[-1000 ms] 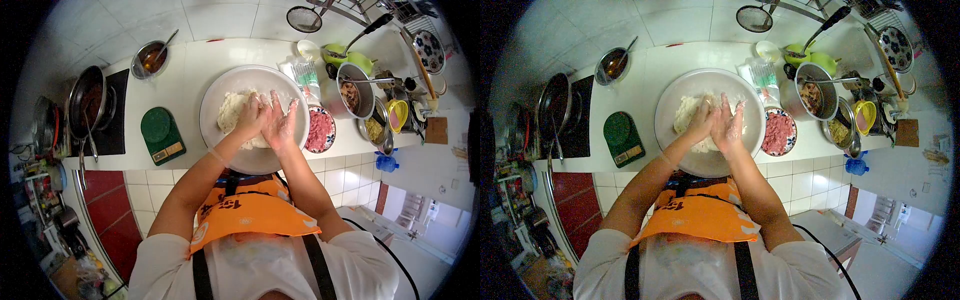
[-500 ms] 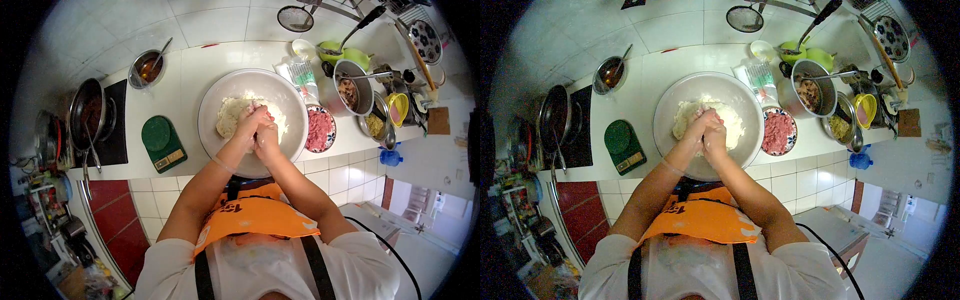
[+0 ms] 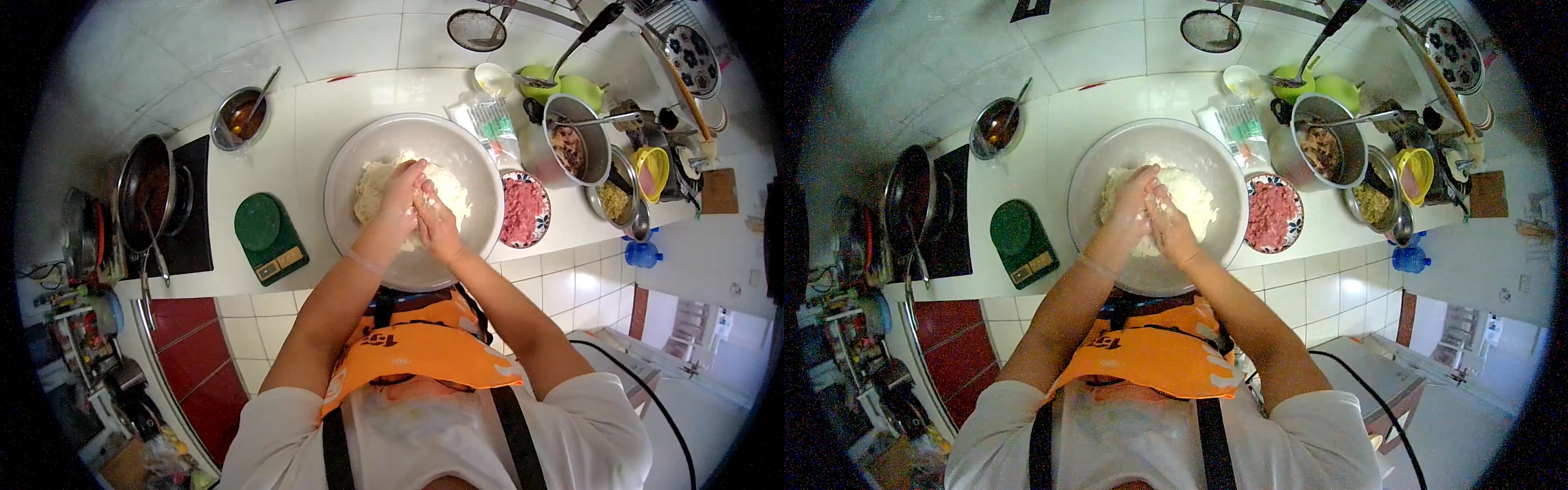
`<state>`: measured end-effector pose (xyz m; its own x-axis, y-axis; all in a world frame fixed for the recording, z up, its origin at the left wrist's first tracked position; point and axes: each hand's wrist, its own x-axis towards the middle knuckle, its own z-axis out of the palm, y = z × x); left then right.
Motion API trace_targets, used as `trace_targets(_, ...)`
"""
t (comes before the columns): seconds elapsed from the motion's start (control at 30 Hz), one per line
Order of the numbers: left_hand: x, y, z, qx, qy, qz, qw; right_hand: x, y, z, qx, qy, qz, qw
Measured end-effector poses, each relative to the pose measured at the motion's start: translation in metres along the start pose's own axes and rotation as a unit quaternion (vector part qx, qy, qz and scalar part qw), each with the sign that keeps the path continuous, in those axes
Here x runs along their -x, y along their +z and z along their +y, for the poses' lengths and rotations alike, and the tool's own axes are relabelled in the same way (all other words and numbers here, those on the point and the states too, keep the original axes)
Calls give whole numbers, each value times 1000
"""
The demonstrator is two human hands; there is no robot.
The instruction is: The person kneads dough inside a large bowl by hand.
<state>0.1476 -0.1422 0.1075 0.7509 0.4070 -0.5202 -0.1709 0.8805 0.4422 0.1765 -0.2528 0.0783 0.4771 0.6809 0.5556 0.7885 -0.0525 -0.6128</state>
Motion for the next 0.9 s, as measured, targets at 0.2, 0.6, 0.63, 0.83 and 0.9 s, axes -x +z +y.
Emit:
trace_targets(0.2,11,13,-11,-130,97,88,983,-2,2,5,-28,4,-94,995)
trace_targets(0.6,3,-10,10,57,-30,-223,973,-22,-18,-54,-675,503,158,516)
trace_targets(0.63,0,-10,10,57,-31,-223,973,-14,-17,-50,-643,493,96,578)
trace_targets(0.83,-7,7,16,-430,138,-3,892,-41,-32,-70,-573,426,-11,700)
trace_targets(0.9,-5,-2,7,-490,250,-60,833,-46,-33,-67,-584,408,-16,701)
